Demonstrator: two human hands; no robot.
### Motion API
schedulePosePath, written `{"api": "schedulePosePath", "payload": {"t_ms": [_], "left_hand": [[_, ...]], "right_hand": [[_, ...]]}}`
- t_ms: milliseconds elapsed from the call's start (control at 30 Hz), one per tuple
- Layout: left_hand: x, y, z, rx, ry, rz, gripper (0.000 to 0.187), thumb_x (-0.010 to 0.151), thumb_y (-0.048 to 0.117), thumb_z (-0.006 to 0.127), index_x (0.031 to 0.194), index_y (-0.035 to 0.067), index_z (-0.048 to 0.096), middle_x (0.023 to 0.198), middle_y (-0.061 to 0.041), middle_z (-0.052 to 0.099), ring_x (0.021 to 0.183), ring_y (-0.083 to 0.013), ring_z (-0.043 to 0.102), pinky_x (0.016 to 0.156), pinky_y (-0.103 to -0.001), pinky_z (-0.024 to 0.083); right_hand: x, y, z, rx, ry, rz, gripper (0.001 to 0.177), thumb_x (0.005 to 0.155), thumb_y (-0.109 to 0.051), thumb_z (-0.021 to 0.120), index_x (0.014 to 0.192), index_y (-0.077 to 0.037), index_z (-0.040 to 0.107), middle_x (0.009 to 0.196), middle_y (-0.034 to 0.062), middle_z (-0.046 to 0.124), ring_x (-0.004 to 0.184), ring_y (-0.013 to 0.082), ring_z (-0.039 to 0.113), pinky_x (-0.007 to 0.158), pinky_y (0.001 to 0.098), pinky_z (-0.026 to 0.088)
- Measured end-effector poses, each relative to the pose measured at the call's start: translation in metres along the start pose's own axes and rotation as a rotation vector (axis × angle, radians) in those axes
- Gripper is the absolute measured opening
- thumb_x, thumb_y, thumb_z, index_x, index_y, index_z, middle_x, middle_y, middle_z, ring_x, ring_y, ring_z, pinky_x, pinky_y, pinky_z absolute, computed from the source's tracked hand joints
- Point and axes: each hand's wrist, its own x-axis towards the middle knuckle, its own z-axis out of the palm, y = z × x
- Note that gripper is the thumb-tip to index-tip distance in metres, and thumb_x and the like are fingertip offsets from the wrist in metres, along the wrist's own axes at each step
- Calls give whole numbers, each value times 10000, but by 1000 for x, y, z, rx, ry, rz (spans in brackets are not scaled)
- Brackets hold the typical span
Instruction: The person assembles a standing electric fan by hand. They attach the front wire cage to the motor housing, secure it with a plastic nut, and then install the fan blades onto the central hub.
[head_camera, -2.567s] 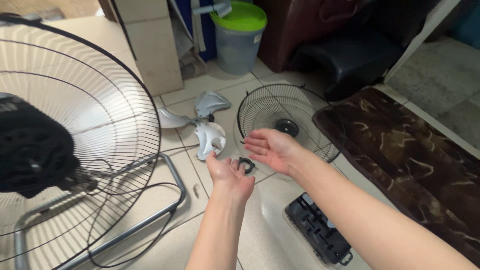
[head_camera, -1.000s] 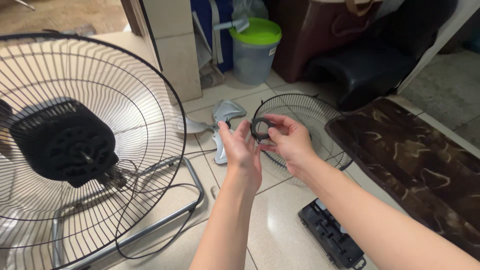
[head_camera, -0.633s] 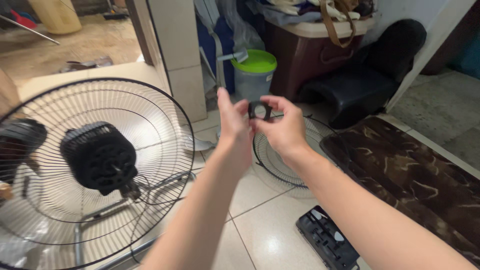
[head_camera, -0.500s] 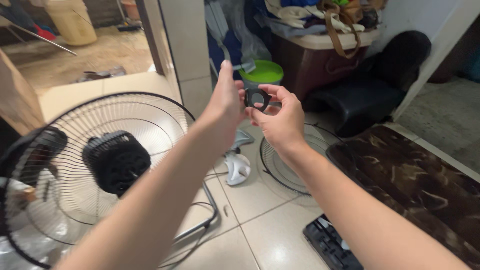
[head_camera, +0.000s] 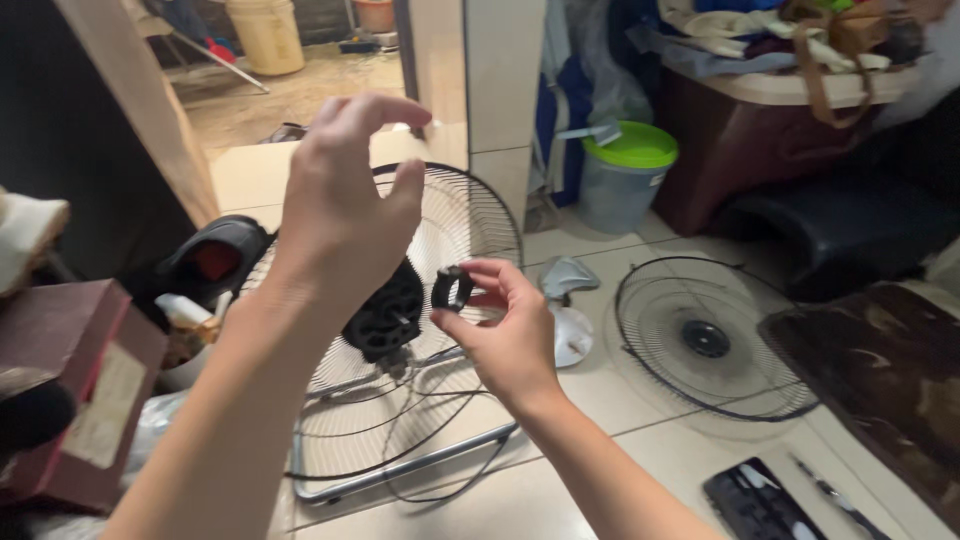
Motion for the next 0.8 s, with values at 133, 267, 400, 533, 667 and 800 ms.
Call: {"api": "schedulePosePath", "payload": {"t_ms": [133,267,400,533,667,800], "left_hand": [[-15,-19,-16,231,-104,-86,470,816,219,784,1258,122,655,1200,-145,671,1104,-352,645,963,-484,449],[-24,-30,-24,364,-210,-218,618,769,262,801,1351,198,605,1205,-118,684,1094,-344,642,936,-511,438],[-19,-40,-27,453,-266,-427,499,891,177,676,1373,269,590,1139,-139,708,1062,-362,669,899,-500,509],[-15,-56,-23,458,-199,-337,535,865,-50,562,1282,256,699,1090,-176,731,1023,-381,702,905,-488,541],[-21,-63,-16,424,-152,-277,518,850,-80,548,1248,210,707,1079,-183,731,1005,-384,708,881,-478,552],[-20,-61,-15,451,-174,-293,490,868,-63,546,1257,196,693,1063,-185,730,990,-390,703,859,-486,552]], "right_hand": [[-13,16,41,59,-29,40,500,688,-74,872,1147,-75,674,1159,81,748,899,113,721,648,253,640],[-21,20,71,-13,38,-15,495,674,-71,889,1126,-59,688,1114,89,745,877,136,705,640,269,636],[-22,17,77,-129,105,20,476,689,-99,910,1111,-55,696,1112,94,672,855,162,712,657,275,636],[-31,25,78,-81,176,7,495,689,-86,881,1143,-54,687,1152,73,677,919,164,724,682,274,651],[-32,38,84,-93,157,4,482,697,-85,884,1142,-47,703,1170,79,656,958,178,751,714,278,651],[-24,43,90,-124,140,-23,492,680,-65,893,1133,-36,704,1134,87,668,950,186,759,722,273,653]]}}
